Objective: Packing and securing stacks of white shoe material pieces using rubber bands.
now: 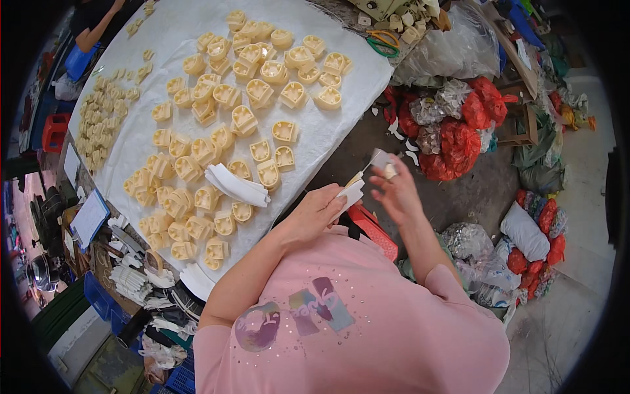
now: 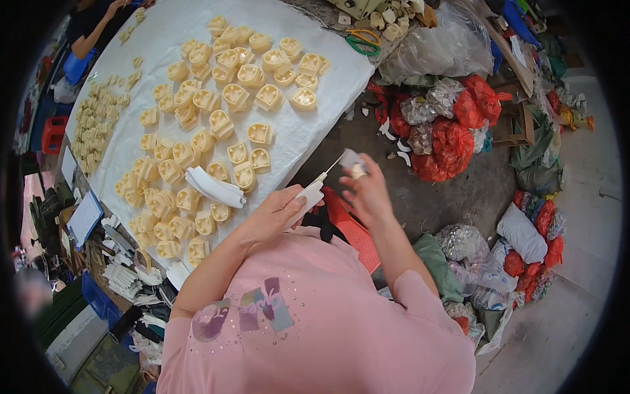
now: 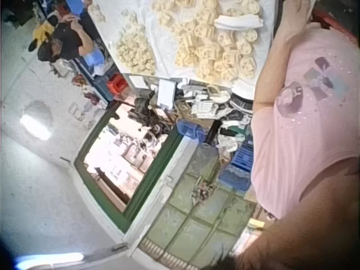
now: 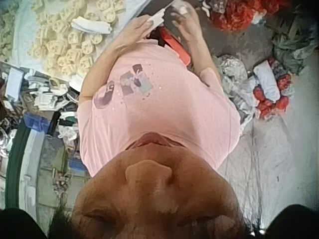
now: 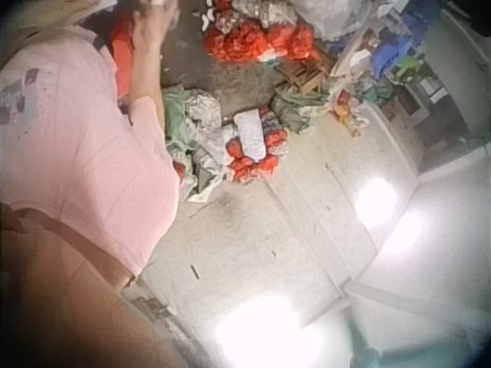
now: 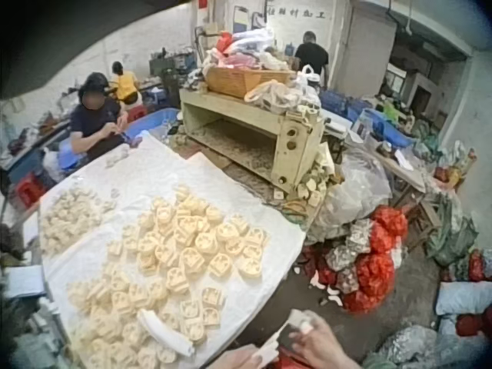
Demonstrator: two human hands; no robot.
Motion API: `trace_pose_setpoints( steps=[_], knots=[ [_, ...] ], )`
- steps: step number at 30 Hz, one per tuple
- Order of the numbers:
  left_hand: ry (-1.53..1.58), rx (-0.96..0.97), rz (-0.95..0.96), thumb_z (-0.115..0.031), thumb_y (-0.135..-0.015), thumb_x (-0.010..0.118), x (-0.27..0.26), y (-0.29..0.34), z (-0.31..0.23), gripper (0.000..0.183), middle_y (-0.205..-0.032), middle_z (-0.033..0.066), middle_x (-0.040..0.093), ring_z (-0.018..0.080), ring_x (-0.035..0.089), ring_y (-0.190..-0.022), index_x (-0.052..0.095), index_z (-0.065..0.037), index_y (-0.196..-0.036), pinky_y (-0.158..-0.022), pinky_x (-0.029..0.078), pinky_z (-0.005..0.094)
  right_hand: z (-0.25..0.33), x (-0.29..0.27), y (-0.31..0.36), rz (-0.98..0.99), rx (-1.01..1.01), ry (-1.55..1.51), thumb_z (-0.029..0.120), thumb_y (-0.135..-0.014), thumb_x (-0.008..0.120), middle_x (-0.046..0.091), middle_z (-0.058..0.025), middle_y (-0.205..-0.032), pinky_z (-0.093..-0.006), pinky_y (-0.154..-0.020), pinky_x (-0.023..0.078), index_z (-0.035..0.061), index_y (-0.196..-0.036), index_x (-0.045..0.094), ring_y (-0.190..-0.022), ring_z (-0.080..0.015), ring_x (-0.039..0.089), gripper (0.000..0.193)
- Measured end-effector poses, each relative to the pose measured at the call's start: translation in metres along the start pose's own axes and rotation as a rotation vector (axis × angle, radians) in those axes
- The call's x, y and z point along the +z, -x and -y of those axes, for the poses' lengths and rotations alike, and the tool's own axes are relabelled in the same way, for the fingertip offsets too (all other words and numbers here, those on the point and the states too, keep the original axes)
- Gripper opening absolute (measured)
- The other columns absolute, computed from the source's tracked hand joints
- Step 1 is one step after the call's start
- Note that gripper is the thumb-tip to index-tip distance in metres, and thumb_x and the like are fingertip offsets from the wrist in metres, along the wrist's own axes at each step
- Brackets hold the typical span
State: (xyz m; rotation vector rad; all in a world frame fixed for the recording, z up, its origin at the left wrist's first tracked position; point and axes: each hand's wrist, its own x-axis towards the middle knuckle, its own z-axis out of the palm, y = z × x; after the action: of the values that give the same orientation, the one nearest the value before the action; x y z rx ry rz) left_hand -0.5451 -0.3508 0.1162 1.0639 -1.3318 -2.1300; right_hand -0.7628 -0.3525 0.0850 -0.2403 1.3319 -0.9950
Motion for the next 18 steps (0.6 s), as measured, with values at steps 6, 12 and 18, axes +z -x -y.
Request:
trace_pose_setpoints(
  steps=[6, 12, 18],
  knots=[
    [-0.001, 0.050, -0.055, -0.021, -0.095, 0.036, -0.004, 0.010, 0.001, 0.028, -0.068, 0.0001, 0.044, 0.0078, 0.042, -0.060, 0.055, -0.002, -0.098, -0.053, 0.037, 0.0229, -0.025, -0.008, -0.008, 0.107, 0.028, 0.255, 0.022, -0.089, 0.047, 0.062, -0.0056, -0.090, -0.0306, -0.064, 0.042, 0.0110, -0.103, 0.050, -0.081, -0.0149, 0.057, 0.018],
    [0.014, 0.016, -0.103, -0.023, -0.095, 0.036, -0.013, 0.022, 0.001, 0.029, -0.071, 0.0003, 0.045, 0.0078, 0.044, -0.062, 0.056, -0.002, -0.101, -0.055, 0.039, 0.0229, -0.070, -0.144, -0.021, -0.087, -0.141, 1.939, 0.001, -0.072, 0.049, 0.062, -0.0069, -0.102, -0.0401, -0.082, 0.044, 0.0159, -0.111, 0.048, -0.098, -0.0308, 0.057, 0.042],
    [0.086, -0.036, -0.105, -0.026, -0.094, 0.038, -0.015, 0.021, 0.004, 0.033, -0.073, -0.0003, 0.050, 0.0069, 0.046, -0.064, 0.057, -0.003, -0.109, -0.056, 0.040, 0.0224, -0.059, -0.179, -0.084, -0.112, -0.369, 1.005, -0.005, -0.069, 0.043, 0.063, -0.0090, -0.084, -0.0309, -0.066, 0.045, 0.0079, -0.104, 0.051, -0.075, -0.0215, 0.059, 0.038]
  ],
)
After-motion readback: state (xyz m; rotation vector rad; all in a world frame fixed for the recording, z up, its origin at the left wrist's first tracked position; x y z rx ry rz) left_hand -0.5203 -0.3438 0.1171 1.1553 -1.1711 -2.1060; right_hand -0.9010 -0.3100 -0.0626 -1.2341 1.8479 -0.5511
